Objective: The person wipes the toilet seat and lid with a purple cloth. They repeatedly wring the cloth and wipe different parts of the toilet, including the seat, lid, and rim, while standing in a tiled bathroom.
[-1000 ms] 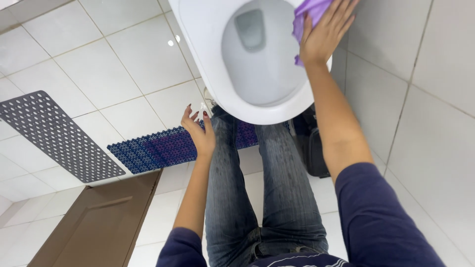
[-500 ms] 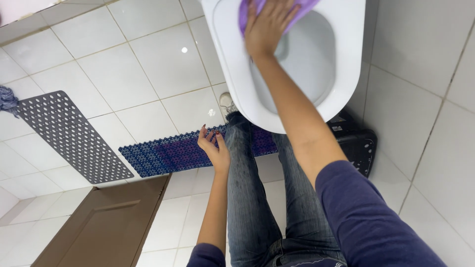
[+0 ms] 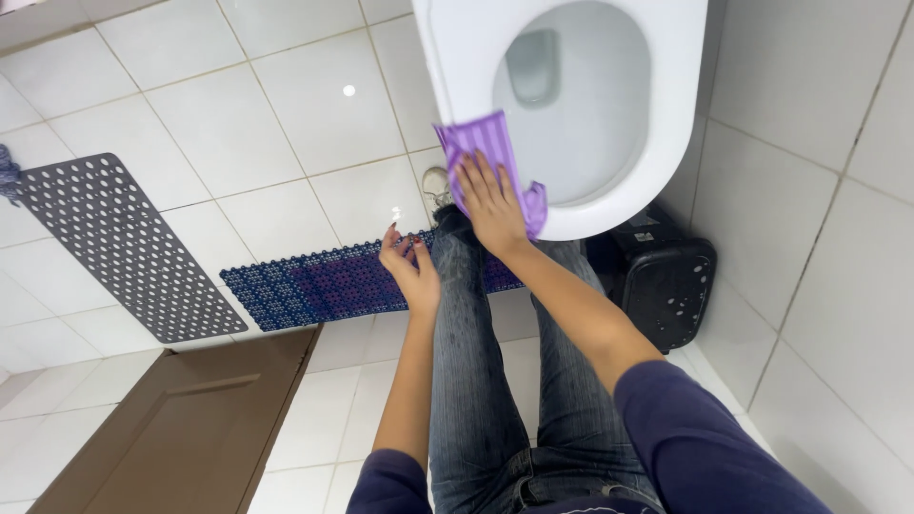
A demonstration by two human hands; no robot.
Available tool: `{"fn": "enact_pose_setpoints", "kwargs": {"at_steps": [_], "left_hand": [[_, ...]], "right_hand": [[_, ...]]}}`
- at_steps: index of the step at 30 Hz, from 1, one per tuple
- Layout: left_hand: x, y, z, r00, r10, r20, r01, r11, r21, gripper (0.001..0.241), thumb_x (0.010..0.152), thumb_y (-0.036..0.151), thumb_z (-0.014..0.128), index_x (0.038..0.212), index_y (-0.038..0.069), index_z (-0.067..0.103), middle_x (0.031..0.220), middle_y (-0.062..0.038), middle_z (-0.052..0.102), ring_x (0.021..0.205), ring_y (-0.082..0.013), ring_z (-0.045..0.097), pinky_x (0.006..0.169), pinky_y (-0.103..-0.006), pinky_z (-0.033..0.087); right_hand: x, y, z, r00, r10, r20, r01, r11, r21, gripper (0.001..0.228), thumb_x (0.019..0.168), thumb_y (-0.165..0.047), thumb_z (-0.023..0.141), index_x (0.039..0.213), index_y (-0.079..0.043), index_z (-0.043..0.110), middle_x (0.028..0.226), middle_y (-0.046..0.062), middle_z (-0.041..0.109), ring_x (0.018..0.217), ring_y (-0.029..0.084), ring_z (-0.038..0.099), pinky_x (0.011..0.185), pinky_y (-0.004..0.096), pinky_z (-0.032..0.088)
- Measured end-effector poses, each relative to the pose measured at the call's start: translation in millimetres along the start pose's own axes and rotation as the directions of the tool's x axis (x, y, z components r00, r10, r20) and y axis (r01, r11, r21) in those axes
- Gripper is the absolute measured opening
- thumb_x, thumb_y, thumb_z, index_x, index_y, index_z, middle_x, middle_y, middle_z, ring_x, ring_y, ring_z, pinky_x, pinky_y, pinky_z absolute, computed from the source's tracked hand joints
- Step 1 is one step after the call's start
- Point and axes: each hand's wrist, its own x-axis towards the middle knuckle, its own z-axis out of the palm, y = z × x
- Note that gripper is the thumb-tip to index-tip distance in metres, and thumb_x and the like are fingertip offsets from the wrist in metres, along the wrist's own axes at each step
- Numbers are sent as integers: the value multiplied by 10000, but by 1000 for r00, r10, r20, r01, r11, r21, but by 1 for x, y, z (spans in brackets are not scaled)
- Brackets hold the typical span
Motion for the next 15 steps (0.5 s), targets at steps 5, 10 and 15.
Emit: {"fn": "enact_pose_setpoints", "kwargs": {"at_steps": [5, 10, 15], "left_hand": [[3, -6, -6, 999, 17, 28, -18, 1000, 12, 529, 1018, 57, 573, 1505, 24, 370, 1416, -191, 387, 1230, -289, 546, 1046, -407, 500], [9, -18, -19, 1000, 7, 16, -7, 999, 38, 512, 1014, 53, 574, 1488, 11, 384, 1399, -193, 397, 1213, -290, 566, 1035, -405, 506], [13, -28, -35, 1000, 29, -6, -29, 999, 24, 415, 1030, 55, 531, 1419, -20, 408, 1432, -186, 412, 1199, -279, 574, 1009, -393, 523]], "right_hand": [[-3, 13, -6, 993, -93, 70, 101, 987, -125, 691, 1014, -220, 484, 1645, -83, 238, 1716, 112, 194, 1593, 287, 108, 1278, 521, 102], [105, 23, -52, 994, -106, 31, 104, 994, 42, 747, 1033, -337, 510, 1644, -45, 196, 1713, 156, 154, 1585, 307, 73, 1269, 548, 75], [203, 38, -93, 999, -21, -49, 25, 997, 76, 732, 1077, -314, 555, 1679, -71, 218, 1709, 175, 198, 1590, 356, 124, 1296, 565, 50]]}}
